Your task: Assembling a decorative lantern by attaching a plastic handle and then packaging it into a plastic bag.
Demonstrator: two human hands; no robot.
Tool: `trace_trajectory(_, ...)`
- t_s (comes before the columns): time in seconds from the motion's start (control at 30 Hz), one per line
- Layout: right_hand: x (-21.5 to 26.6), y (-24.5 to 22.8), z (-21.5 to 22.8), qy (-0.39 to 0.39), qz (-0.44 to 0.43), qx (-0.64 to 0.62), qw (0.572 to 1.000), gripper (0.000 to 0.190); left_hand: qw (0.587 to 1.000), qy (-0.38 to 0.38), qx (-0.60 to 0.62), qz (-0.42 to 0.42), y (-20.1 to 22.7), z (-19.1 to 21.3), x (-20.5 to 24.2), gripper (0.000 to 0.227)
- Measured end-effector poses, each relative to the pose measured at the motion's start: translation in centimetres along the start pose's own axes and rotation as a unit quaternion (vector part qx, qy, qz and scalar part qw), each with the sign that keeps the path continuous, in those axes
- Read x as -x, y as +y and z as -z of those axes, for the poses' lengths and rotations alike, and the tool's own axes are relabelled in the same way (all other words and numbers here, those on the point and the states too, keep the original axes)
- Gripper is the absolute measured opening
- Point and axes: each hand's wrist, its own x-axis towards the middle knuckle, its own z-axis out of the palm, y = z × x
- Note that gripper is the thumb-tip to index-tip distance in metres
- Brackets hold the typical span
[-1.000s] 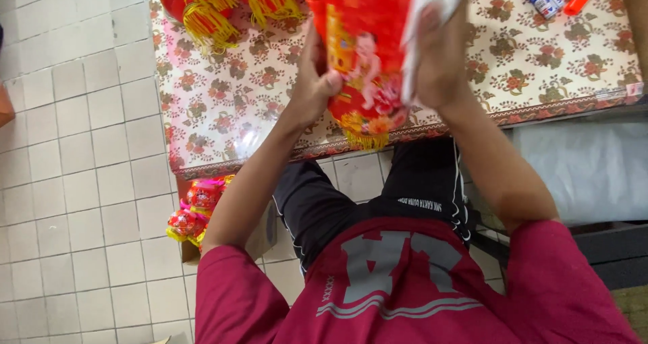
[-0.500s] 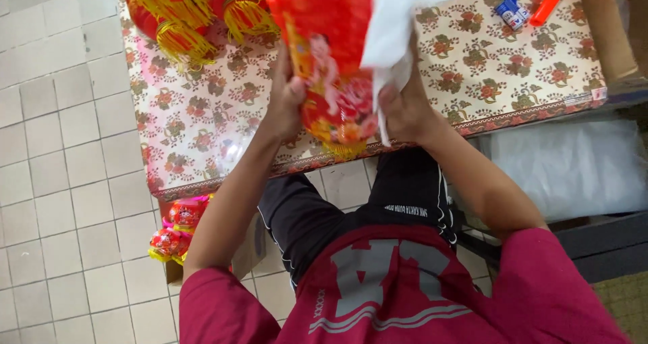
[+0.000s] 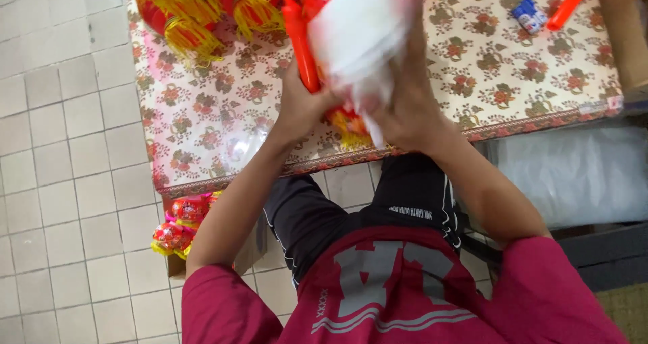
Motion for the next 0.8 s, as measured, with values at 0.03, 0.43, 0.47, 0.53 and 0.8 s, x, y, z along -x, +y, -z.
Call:
trace_trajectory(0.03, -0.3, -0.4, 0.0, -0.045, 0.076, 0.056, 0.994, 0.066, 0.996, 0.073, -0.023, 0.036, -1.3, 0.6, 0.0, 0.069)
trace_trajectory(0.43, -0.5, 2.8, 0.3, 0.055, 0.067, -0.023, 0.996, 0.057, 0.998, -0.048, -0.04, 0.008, 0.8, -0.1, 0.1, 0.051)
trace_trajectory(0.47, -0.8, 2.7, 0.5, 0.057, 0.067, -0.022, 0.996, 0.057, 0.998, -0.05, -0.04, 0.007, 1.1, -0.2, -0.1, 0.051)
trace_trajectory(0.53, -1.5, 2.5, 0.9, 0.096, -0.012, -0.13, 0.987, 0.058, 0.995, -0.086, -0.048, -0.002, 1.6, -0.2, -0.2, 0.05)
trace_trajectory(0.8, -1.9, 1.0, -1.2, 0.125, -0.02, -0.335, 0.934, 0.041, 0.996, -0.077, 0.045, -0.02, 1.5, 0.5, -0.4, 0.039)
